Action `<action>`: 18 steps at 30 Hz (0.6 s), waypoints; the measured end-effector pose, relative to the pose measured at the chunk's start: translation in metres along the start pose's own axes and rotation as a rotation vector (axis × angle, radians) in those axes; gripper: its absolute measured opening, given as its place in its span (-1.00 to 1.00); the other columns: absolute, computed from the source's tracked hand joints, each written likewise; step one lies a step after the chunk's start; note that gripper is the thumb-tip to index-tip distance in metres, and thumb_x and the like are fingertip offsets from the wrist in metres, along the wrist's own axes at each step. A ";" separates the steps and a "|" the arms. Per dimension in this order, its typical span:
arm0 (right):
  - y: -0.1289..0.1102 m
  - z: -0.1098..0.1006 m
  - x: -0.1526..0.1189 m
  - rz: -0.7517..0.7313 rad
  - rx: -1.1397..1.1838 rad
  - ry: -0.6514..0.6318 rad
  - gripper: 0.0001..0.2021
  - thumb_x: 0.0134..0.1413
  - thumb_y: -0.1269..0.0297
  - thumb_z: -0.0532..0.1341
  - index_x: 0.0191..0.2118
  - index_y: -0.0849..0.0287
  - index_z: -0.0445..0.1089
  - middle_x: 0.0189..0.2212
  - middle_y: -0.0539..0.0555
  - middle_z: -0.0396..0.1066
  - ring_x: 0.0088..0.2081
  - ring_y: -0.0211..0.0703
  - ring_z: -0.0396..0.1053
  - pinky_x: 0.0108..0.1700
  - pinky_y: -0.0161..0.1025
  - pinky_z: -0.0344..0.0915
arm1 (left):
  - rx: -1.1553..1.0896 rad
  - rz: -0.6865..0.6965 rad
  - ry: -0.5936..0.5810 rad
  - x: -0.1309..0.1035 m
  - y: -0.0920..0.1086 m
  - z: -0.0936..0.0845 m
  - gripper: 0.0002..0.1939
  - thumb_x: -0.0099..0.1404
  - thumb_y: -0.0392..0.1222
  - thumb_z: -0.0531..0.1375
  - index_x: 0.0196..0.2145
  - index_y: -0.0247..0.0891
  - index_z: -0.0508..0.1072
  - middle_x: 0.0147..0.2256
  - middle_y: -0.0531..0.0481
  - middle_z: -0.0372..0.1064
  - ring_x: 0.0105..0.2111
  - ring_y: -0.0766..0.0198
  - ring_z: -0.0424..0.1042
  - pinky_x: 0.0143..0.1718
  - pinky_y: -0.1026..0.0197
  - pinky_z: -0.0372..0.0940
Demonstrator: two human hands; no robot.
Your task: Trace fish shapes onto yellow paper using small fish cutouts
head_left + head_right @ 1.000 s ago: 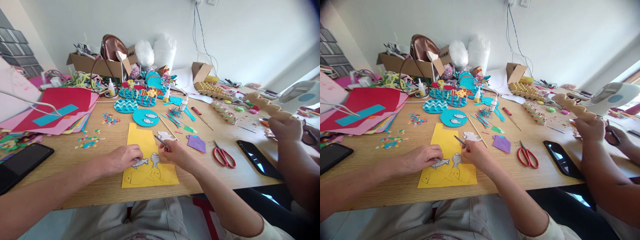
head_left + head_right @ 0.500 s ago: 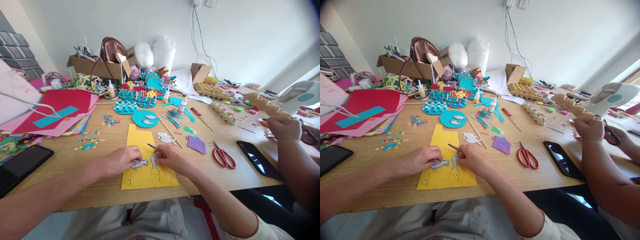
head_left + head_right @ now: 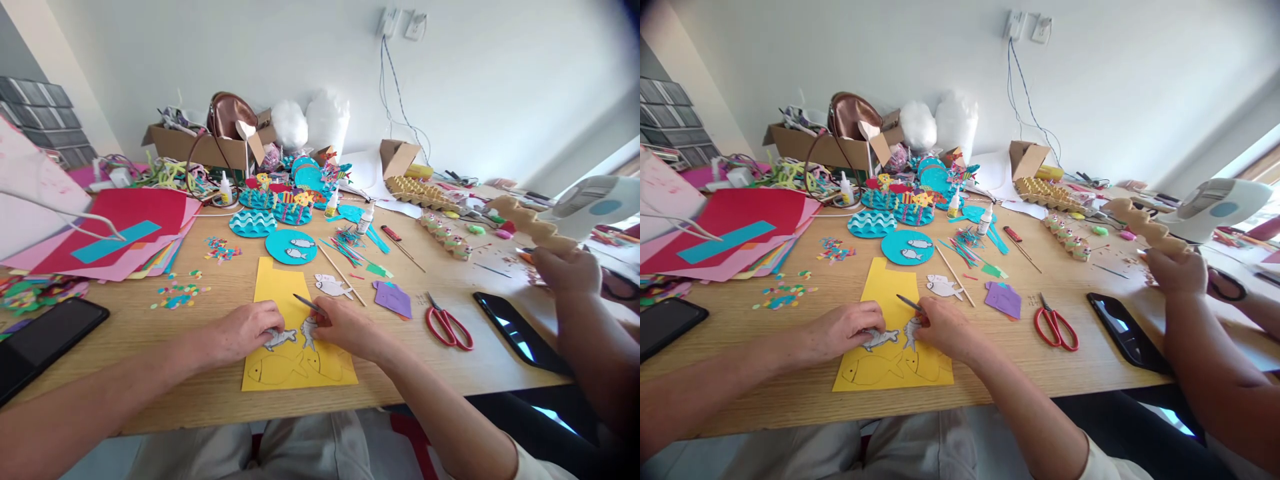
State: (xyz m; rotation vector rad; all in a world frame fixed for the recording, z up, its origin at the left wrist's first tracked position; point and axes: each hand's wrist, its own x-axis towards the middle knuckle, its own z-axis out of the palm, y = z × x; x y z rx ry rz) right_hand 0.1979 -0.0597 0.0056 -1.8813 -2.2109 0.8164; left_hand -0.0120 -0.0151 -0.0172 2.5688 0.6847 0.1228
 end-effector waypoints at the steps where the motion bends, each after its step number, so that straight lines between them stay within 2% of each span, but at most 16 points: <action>1: -0.001 0.000 -0.001 0.004 0.002 0.014 -0.85 -0.20 0.42 0.17 -0.38 0.21 0.26 -0.44 0.00 0.28 -0.41 -0.26 0.18 -0.44 -0.36 0.00 | -0.001 0.006 0.009 0.000 0.000 0.001 -0.84 0.22 -0.44 0.06 -0.31 -0.28 0.39 -0.32 0.02 0.29 -0.31 0.30 0.32 -0.29 0.32 0.18; 7: -0.007 0.002 -0.005 0.041 0.066 0.086 -0.80 -0.24 0.48 0.19 -0.40 0.19 0.19 -0.48 -0.04 0.23 -0.43 -0.28 0.14 -0.47 -0.36 -0.04 | -0.008 0.021 0.024 -0.001 0.000 0.002 -0.85 0.25 -0.43 0.05 -0.32 -0.31 0.40 -0.32 0.00 0.29 -0.30 0.30 0.32 -0.28 0.32 0.18; 10: -0.004 -0.002 -0.006 -0.012 0.241 0.102 -0.83 -0.23 0.50 0.16 -0.47 0.17 0.15 -0.55 -0.10 0.15 -0.49 -0.32 0.11 -0.48 -0.37 -0.01 | -0.008 0.014 0.028 -0.001 -0.001 0.002 -0.85 0.25 -0.43 0.06 -0.30 -0.31 0.40 -0.31 -0.01 0.29 -0.29 0.29 0.32 -0.28 0.32 0.18; 13: 0.005 -0.019 -0.003 -0.126 0.462 0.171 -0.92 -0.15 0.46 0.11 -0.46 0.17 0.18 -0.59 -0.13 0.08 -0.52 -0.35 0.09 -0.46 -0.38 0.06 | -0.005 0.021 0.019 -0.001 -0.003 0.003 -0.84 0.23 -0.44 0.06 -0.30 -0.30 0.40 -0.30 0.00 0.29 -0.30 0.29 0.32 -0.29 0.31 0.18; 16: 0.015 -0.046 0.010 -0.194 0.447 0.336 -0.93 -0.13 0.39 0.13 -0.41 0.18 0.25 -0.59 -0.12 0.11 -0.52 -0.34 0.11 -0.46 -0.37 0.07 | -0.023 0.024 0.003 -0.001 -0.004 0.002 -0.83 0.21 -0.45 0.07 -0.31 -0.29 0.40 -0.30 0.01 0.28 -0.30 0.29 0.32 -0.29 0.31 0.18; 18: 0.020 -0.062 0.027 -0.183 0.370 0.363 -0.91 -0.15 0.37 0.16 -0.41 0.18 0.27 -0.60 -0.12 0.12 -0.54 -0.34 0.11 -0.49 -0.37 0.06 | -0.035 0.023 -0.009 -0.001 -0.004 0.001 -0.84 0.22 -0.44 0.07 -0.30 -0.29 0.40 -0.31 0.01 0.28 -0.30 0.29 0.32 -0.28 0.31 0.18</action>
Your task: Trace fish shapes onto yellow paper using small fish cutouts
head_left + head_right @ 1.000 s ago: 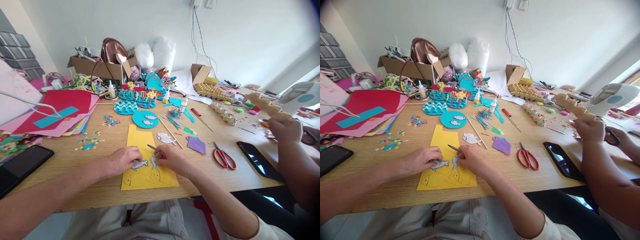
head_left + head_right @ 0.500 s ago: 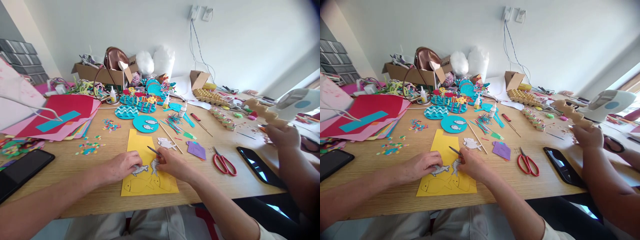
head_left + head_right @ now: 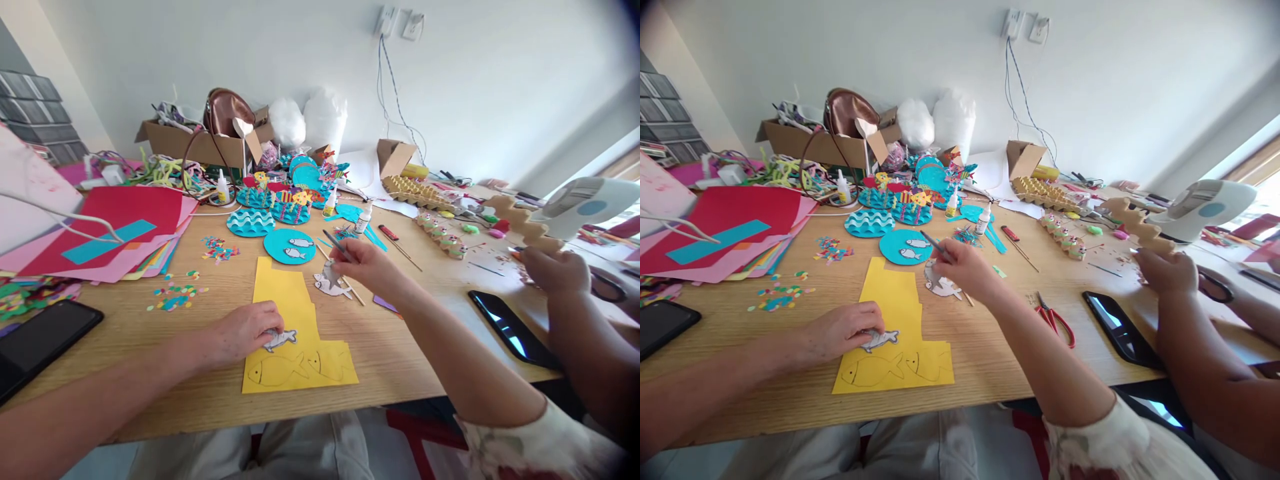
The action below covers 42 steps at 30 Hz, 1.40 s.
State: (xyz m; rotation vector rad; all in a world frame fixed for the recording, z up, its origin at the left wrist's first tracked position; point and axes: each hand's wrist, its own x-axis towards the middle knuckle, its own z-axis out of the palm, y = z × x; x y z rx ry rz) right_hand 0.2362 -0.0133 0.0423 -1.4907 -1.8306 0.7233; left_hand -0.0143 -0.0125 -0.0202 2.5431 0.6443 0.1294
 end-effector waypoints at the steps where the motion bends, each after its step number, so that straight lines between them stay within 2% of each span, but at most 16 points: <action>1: 0.002 -0.003 0.011 0.002 -0.034 0.021 -0.89 -0.18 0.37 0.17 -0.41 0.18 0.29 -0.59 -0.11 0.16 -0.53 -0.34 0.13 -0.48 -0.37 0.07 | -0.004 0.000 -0.006 0.000 0.000 0.000 -0.85 0.23 -0.43 0.07 -0.30 -0.29 0.40 -0.31 0.01 0.28 -0.30 0.29 0.32 -0.27 0.30 0.19; 3: 0.005 -0.003 0.034 0.031 -0.153 0.037 -0.92 -0.21 0.38 0.18 -0.45 0.20 0.30 -0.59 -0.08 0.21 -0.51 -0.32 0.17 -0.47 -0.37 0.08 | -0.010 0.004 -0.008 0.000 0.000 0.000 -0.85 0.24 -0.41 0.07 -0.29 -0.29 0.40 -0.30 0.00 0.28 -0.29 0.29 0.31 -0.27 0.30 0.19; 6: 0.011 0.006 0.065 0.025 -0.295 -0.036 -0.92 -0.17 0.39 0.15 -0.43 0.21 0.35 -0.60 -0.08 0.24 -0.52 -0.32 0.18 -0.49 -0.38 0.06 | -0.016 0.004 0.013 -0.002 -0.001 0.001 -0.84 0.23 -0.44 0.08 -0.29 -0.28 0.41 -0.30 0.00 0.27 -0.29 0.30 0.31 -0.26 0.31 0.20; 12: 0.027 0.025 0.112 0.016 -0.358 -0.125 -0.89 -0.19 0.45 0.15 -0.45 0.24 0.40 -0.59 -0.07 0.31 -0.50 -0.31 0.24 -0.49 -0.40 0.07 | -0.023 0.019 0.062 -0.003 -0.004 0.007 -0.83 0.23 -0.44 0.07 -0.29 -0.27 0.41 -0.31 0.00 0.27 -0.31 0.32 0.32 -0.26 0.32 0.21; 17: 0.035 0.036 0.133 0.040 -0.438 -0.168 -0.88 -0.17 0.45 0.16 -0.42 0.24 0.42 -0.57 -0.05 0.35 -0.50 -0.30 0.27 -0.50 -0.42 0.07 | -0.024 0.033 0.087 -0.004 -0.006 0.009 -0.83 0.23 -0.43 0.06 -0.29 -0.27 0.41 -0.31 0.00 0.28 -0.30 0.31 0.32 -0.28 0.33 0.22; 21: 0.030 0.041 0.133 0.057 -0.536 -0.108 -0.83 -0.13 0.39 0.17 -0.33 0.23 0.44 -0.50 0.02 0.38 -0.43 -0.23 0.28 -0.46 -0.37 0.06 | -0.020 0.048 0.107 -0.004 -0.004 0.009 -0.83 0.23 -0.43 0.07 -0.30 -0.27 0.41 -0.32 0.01 0.28 -0.31 0.32 0.32 -0.28 0.33 0.22; 24: 0.018 0.037 0.116 0.057 -0.583 -0.057 -0.78 -0.11 0.37 0.16 -0.27 0.22 0.43 -0.42 0.05 0.39 -0.38 -0.20 0.28 -0.42 -0.34 0.05 | -0.016 0.053 0.123 -0.005 -0.002 0.009 -0.83 0.23 -0.44 0.07 -0.29 -0.30 0.42 -0.31 -0.01 0.28 -0.32 0.32 0.32 -0.27 0.32 0.22; 26: 0.008 0.032 0.092 0.044 -0.592 -0.065 -0.79 -0.11 0.36 0.17 -0.28 0.19 0.43 -0.42 0.03 0.39 -0.38 -0.20 0.28 -0.41 -0.34 0.05 | -0.011 0.052 0.127 -0.006 -0.001 0.008 -0.82 0.22 -0.45 0.07 -0.29 -0.31 0.42 -0.31 -0.02 0.28 -0.31 0.31 0.32 -0.27 0.31 0.22; 32: -0.014 0.021 -0.011 0.005 -0.462 -0.126 -0.84 -0.08 0.36 0.15 -0.32 0.16 0.42 -0.40 0.03 0.41 -0.34 -0.19 0.32 -0.35 -0.33 0.10 | -0.010 0.066 0.108 -0.007 -0.002 0.007 -0.81 0.25 -0.43 0.03 -0.27 -0.30 0.40 -0.28 -0.04 0.29 -0.28 0.29 0.32 -0.23 0.29 0.22; 35: -0.012 0.020 -0.054 0.036 -0.431 -0.120 -0.85 -0.05 0.38 0.12 -0.31 0.16 0.38 -0.36 0.04 0.40 -0.34 -0.19 0.32 -0.34 -0.31 0.12 | -0.006 0.054 0.087 -0.007 -0.001 0.006 -0.80 0.25 -0.43 0.03 -0.25 -0.30 0.41 -0.28 -0.03 0.29 -0.28 0.29 0.32 -0.23 0.28 0.22; 37: -0.007 0.019 -0.073 0.092 -0.426 -0.122 -0.86 -0.04 0.39 0.11 -0.31 0.16 0.37 -0.32 0.06 0.40 -0.29 -0.16 0.33 -0.31 -0.30 0.13 | 0.006 0.050 0.061 -0.005 0.000 0.002 -0.80 0.24 -0.43 0.03 -0.27 -0.30 0.41 -0.29 -0.03 0.31 -0.28 0.29 0.33 -0.24 0.29 0.21; 39: 0.000 0.019 -0.085 0.168 -0.429 -0.114 -0.86 -0.02 0.37 0.09 -0.33 0.16 0.37 -0.35 0.05 0.39 -0.30 -0.15 0.33 -0.33 -0.29 0.13 | 0.031 0.037 0.021 -0.003 0.003 -0.002 -0.82 0.23 -0.43 0.06 -0.27 -0.30 0.41 -0.30 -0.02 0.33 -0.27 0.27 0.33 -0.24 0.29 0.20; 42: 0.007 0.019 -0.094 0.180 -0.387 -0.127 -0.84 -0.01 0.37 0.08 -0.30 0.14 0.37 -0.35 0.04 0.39 -0.28 -0.15 0.34 -0.32 -0.29 0.15 | 0.065 0.021 -0.026 -0.001 0.004 -0.011 -0.83 0.19 -0.40 0.12 -0.24 -0.30 0.40 -0.27 -0.02 0.36 -0.23 0.24 0.33 -0.21 0.26 0.18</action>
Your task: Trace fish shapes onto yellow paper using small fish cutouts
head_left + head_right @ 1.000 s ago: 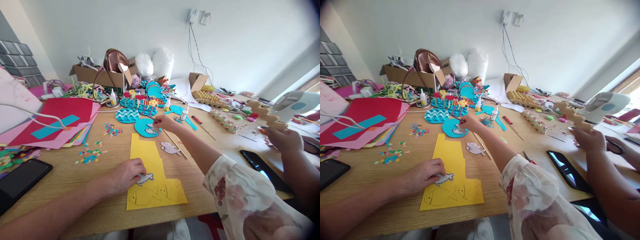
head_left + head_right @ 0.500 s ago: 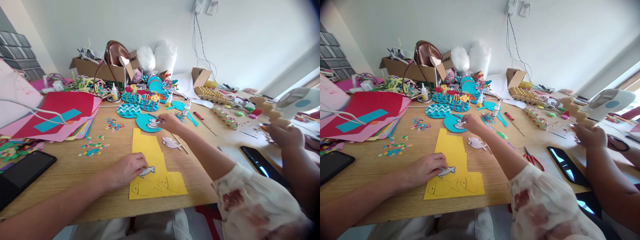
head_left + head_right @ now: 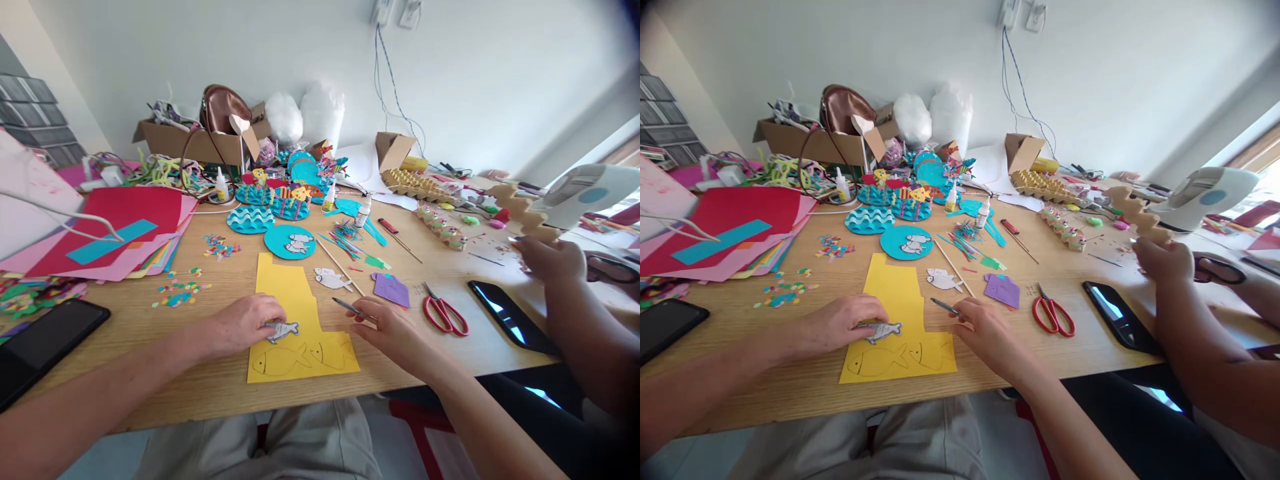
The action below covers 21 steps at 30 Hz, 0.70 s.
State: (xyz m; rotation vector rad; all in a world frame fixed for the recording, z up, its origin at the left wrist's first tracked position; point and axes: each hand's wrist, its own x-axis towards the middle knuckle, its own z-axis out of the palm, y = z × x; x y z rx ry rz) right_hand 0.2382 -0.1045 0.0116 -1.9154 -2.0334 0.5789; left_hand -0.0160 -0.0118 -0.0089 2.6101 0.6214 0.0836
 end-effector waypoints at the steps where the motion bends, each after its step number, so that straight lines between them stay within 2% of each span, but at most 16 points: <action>1: 0.001 0.000 -0.001 -0.015 0.008 0.000 -0.83 -0.01 0.37 0.07 -0.29 0.14 0.37 -0.34 0.04 0.39 -0.27 -0.15 0.34 -0.31 -0.29 0.16 | 0.002 0.007 -0.003 0.000 0.000 -0.002 -0.81 0.19 -0.39 0.13 -0.21 -0.29 0.39 -0.25 -0.02 0.36 -0.22 0.23 0.33 -0.20 0.26 0.18; 7: -0.001 0.004 -0.007 -0.082 0.001 0.028 -0.85 0.02 0.37 0.08 -0.29 0.13 0.35 -0.28 0.04 0.38 -0.25 -0.16 0.33 -0.26 -0.28 0.19 | -0.016 0.033 0.018 -0.013 -0.008 -0.005 -0.81 0.24 -0.30 0.12 -0.16 -0.25 0.36 -0.21 -0.01 0.33 -0.19 0.24 0.31 -0.18 0.27 0.16; 13: 0.000 0.012 -0.019 -0.024 0.031 -0.035 -0.84 -0.02 0.40 0.09 -0.27 0.13 0.35 -0.23 0.09 0.37 -0.23 -0.11 0.34 -0.22 -0.21 0.22 | -0.031 0.099 0.031 -0.022 -0.012 0.000 -0.84 0.31 -0.25 0.05 -0.19 -0.24 0.39 -0.19 -0.04 0.33 -0.19 0.24 0.29 -0.16 0.26 0.16; 21: 0.006 0.017 -0.034 -0.067 0.103 -0.083 -0.75 -0.01 0.33 0.14 -0.14 0.09 0.34 -0.06 0.10 0.31 -0.07 -0.08 0.30 -0.07 -0.20 0.23 | -0.105 0.124 0.047 -0.028 -0.016 0.000 -0.78 0.31 -0.22 0.05 -0.12 -0.17 0.40 -0.12 -0.05 0.32 -0.11 0.22 0.27 -0.02 0.17 0.14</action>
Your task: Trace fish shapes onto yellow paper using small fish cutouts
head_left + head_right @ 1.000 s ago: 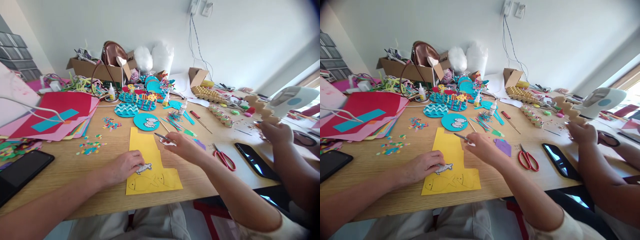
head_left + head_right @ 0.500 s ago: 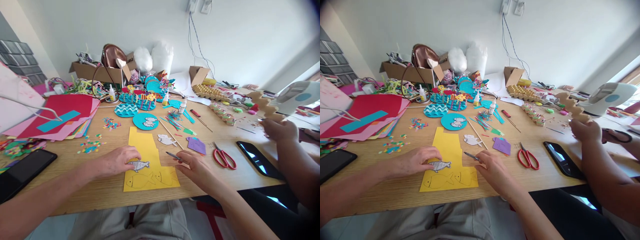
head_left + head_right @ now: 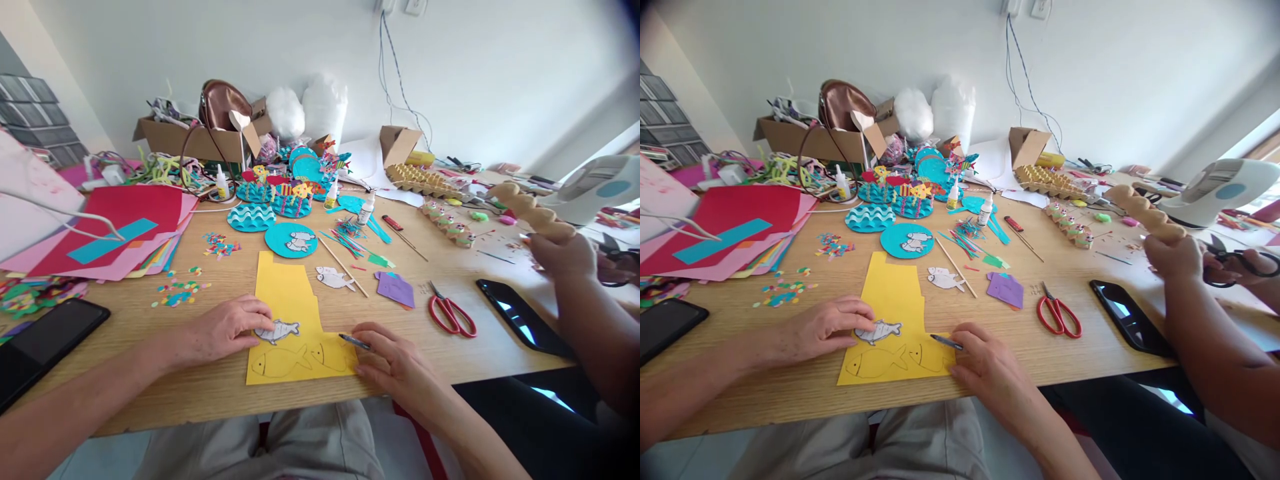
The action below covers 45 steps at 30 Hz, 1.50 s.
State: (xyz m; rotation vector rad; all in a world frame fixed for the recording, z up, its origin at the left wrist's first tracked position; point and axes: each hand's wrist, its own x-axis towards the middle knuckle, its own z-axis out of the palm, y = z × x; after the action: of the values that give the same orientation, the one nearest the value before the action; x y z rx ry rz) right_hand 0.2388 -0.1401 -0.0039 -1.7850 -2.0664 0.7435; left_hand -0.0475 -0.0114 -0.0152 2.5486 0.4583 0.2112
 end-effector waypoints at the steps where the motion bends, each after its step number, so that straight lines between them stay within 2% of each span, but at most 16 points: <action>1: 0.000 0.000 -0.001 0.001 0.000 0.000 -0.74 -0.01 0.32 0.14 -0.13 0.09 0.33 -0.05 0.10 0.30 -0.06 -0.08 0.30 -0.06 -0.20 0.22 | -0.003 -0.004 -0.003 -0.001 -0.001 0.000 -0.78 0.30 -0.23 0.05 -0.11 -0.17 0.40 -0.10 -0.05 0.31 -0.10 0.21 0.27 0.00 0.15 0.14; 10: 0.005 0.003 -0.003 -0.007 -0.002 -0.013 -0.68 -0.05 0.32 0.17 -0.09 0.08 0.34 -0.02 0.10 0.28 -0.01 -0.05 0.26 0.00 -0.16 0.20 | -0.061 -0.029 -0.095 -0.010 -0.007 -0.006 -0.65 0.26 -0.28 0.09 0.00 -0.09 0.33 0.03 -0.02 0.22 0.05 0.17 0.17 0.09 0.12 0.06; 19: 0.009 0.001 -0.001 -0.012 -0.015 0.006 -0.69 -0.04 0.36 0.15 -0.10 0.10 0.34 -0.03 0.11 0.31 -0.02 -0.06 0.27 0.01 -0.17 0.21 | -0.038 -0.014 -0.072 -0.008 -0.010 -0.002 -0.69 0.26 -0.27 0.10 -0.03 -0.10 0.35 0.02 -0.03 0.22 0.03 0.18 0.17 0.08 0.14 0.05; 24: 0.015 -0.001 0.002 -0.005 -0.059 0.018 -0.67 -0.03 0.30 0.17 -0.07 0.14 0.33 -0.03 0.15 0.31 -0.02 -0.02 0.28 0.00 -0.12 0.22 | 0.001 -0.006 -0.046 -0.007 -0.010 0.003 -0.70 0.27 -0.26 0.09 -0.03 -0.11 0.34 0.01 -0.03 0.21 0.01 0.20 0.18 0.05 0.18 0.08; 26: 0.015 -0.004 0.001 0.004 -0.052 0.062 -0.66 0.02 0.22 0.15 -0.04 0.13 0.31 -0.02 0.16 0.31 -0.02 0.00 0.28 -0.02 -0.11 0.24 | 0.007 -0.006 -0.041 -0.007 -0.009 0.004 -0.70 0.27 -0.27 0.10 -0.04 -0.12 0.34 0.00 -0.03 0.21 0.00 0.21 0.19 0.04 0.19 0.09; 29: 0.007 -0.010 -0.003 0.016 -0.010 0.191 -0.66 0.16 0.17 0.00 0.01 0.09 0.27 -0.03 0.15 0.32 -0.01 -0.03 0.29 -0.02 -0.13 0.25 | 0.022 -0.007 -0.034 -0.006 -0.007 0.003 -0.72 0.26 -0.29 0.11 -0.06 -0.15 0.36 -0.02 -0.03 0.23 0.00 0.20 0.19 0.03 0.19 0.09; 33: -0.010 -0.013 -0.004 0.036 0.000 0.353 -0.63 0.20 0.18 -0.09 0.05 0.09 0.24 -0.19 0.14 0.42 -0.14 -0.07 0.37 -0.12 -0.17 0.31 | 0.039 0.013 -0.009 -0.003 -0.006 0.002 -0.78 0.31 -0.30 0.05 -0.13 -0.17 0.40 -0.08 -0.04 0.26 -0.06 0.24 0.23 -0.01 0.23 0.11; 39: -0.021 0.002 0.008 -0.060 0.016 0.406 -0.67 0.18 0.24 -0.05 -0.04 0.16 0.33 -0.28 0.14 0.46 -0.27 -0.11 0.43 -0.23 -0.23 0.36 | 0.046 0.087 0.053 0.001 -0.011 0.007 -0.85 0.30 -0.26 0.07 -0.20 -0.21 0.41 -0.12 -0.04 0.29 -0.10 0.24 0.25 -0.05 0.23 0.13; 45: -0.009 0.015 0.008 -0.035 0.056 0.450 -0.68 0.17 0.26 -0.03 -0.02 0.17 0.30 -0.35 0.11 0.46 -0.35 -0.18 0.43 -0.30 -0.26 0.36 | 0.034 0.108 0.066 0.001 -0.015 0.008 -0.85 0.31 -0.24 0.07 -0.20 -0.19 0.41 -0.11 -0.02 0.31 -0.09 0.25 0.24 -0.04 0.23 0.12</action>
State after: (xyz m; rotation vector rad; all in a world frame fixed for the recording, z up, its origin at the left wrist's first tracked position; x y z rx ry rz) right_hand 0.2219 -0.1358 -0.0120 -1.6923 -1.7535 0.3428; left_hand -0.0492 -0.0025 -0.0298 2.6088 0.3519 0.3307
